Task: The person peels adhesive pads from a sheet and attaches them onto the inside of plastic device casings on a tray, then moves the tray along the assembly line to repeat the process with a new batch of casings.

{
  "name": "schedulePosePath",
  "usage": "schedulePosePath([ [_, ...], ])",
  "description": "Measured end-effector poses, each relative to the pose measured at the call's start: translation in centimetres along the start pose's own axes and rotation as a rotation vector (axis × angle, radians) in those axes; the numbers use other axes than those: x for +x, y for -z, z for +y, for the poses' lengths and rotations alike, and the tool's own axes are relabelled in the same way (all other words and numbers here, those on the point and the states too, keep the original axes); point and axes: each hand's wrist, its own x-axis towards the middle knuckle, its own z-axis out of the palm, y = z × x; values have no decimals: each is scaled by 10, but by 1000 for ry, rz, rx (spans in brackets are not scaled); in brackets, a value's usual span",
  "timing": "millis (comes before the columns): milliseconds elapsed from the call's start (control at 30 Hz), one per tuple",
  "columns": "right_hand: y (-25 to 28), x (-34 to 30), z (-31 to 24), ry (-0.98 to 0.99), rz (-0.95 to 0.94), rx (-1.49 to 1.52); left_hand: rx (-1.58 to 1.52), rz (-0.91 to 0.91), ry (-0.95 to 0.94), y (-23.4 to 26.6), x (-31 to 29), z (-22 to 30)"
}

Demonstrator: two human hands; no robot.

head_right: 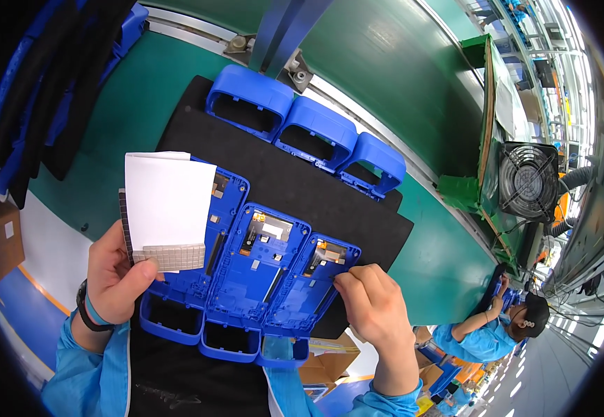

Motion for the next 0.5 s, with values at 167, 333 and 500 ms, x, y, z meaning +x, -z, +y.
schedulePosePath([
  [167,-2,2,-1,22,10,-8,-24,17,3,-1,0,2],
  [333,-4,3,0,41,4,-27,-44,25,3,-1,-1,0],
  [500,-5,4,0,39,1,-39,-51,18,12,0,-1,-1],
])
